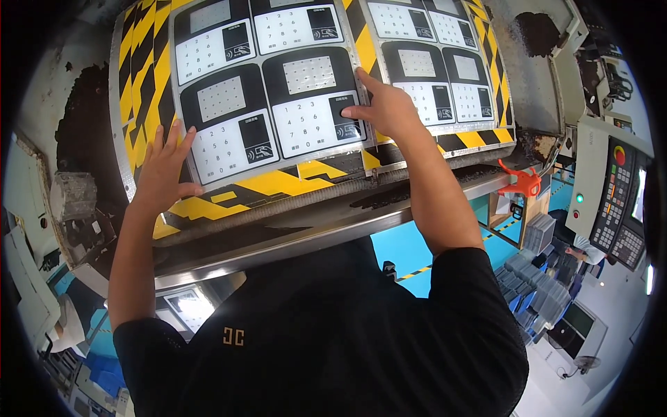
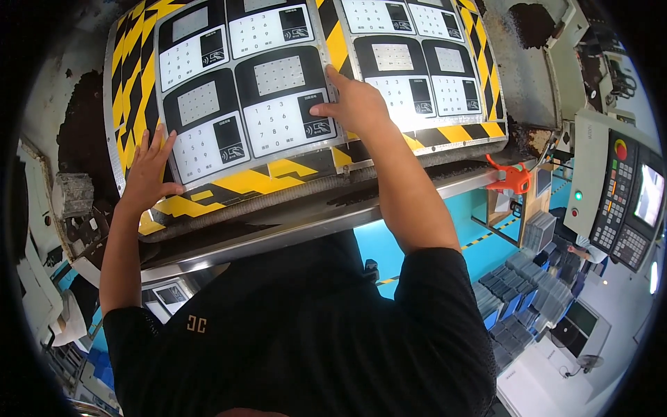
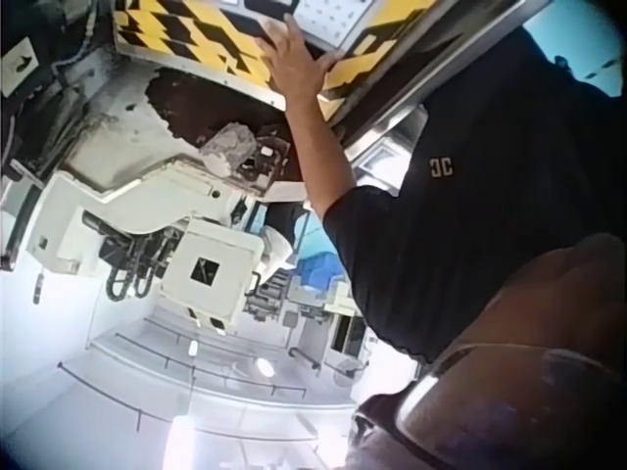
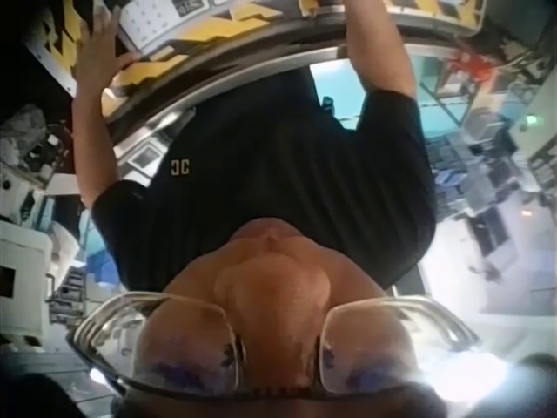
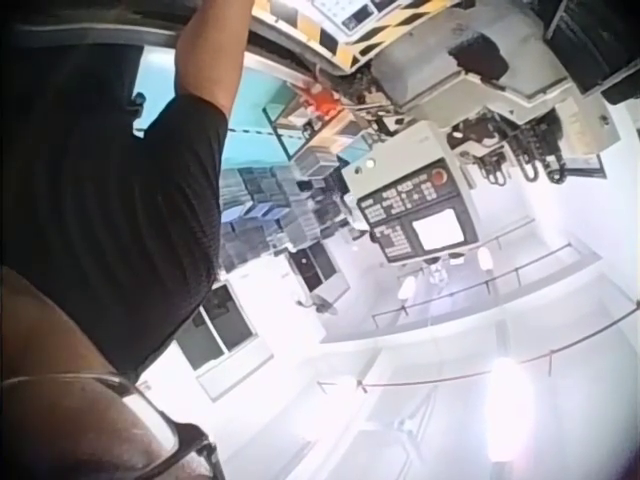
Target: The person sprays a machine surface with an air nozzle, places a sheet of panels onto it, and then walks to a table to measure a panel with a caliper. After returning to the machine, the person sprays the surface again and positions a different sheet of panels.
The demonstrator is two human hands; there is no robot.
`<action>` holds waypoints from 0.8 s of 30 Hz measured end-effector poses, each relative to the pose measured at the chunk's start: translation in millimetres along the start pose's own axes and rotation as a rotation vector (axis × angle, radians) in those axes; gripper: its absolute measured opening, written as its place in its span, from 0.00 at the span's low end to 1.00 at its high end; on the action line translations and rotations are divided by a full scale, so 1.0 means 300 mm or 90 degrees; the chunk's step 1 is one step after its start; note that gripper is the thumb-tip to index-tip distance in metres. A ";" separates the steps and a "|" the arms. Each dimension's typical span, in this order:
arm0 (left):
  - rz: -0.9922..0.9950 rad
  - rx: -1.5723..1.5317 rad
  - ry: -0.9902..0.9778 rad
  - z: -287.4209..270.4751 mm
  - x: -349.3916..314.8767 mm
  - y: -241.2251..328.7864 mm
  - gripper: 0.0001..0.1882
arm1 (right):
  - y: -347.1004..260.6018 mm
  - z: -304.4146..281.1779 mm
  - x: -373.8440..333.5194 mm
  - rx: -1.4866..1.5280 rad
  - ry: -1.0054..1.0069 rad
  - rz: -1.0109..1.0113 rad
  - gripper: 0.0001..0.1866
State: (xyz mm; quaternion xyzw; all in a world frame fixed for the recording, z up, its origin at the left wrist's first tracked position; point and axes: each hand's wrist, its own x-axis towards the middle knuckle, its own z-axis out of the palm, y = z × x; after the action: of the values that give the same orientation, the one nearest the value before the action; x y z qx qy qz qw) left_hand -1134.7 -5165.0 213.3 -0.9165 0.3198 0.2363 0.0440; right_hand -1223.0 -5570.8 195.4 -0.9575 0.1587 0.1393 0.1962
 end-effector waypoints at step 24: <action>0.029 -0.033 -0.005 0.043 -0.008 -0.082 0.53 | -0.053 0.024 0.002 0.041 0.020 0.005 0.45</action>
State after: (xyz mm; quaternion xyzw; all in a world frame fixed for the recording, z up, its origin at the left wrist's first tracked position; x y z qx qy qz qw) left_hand -1126.8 -5141.1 201.2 -0.9091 0.3339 0.2487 0.0160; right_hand -1218.4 -5554.1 194.0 -0.9523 0.1698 0.1195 0.2236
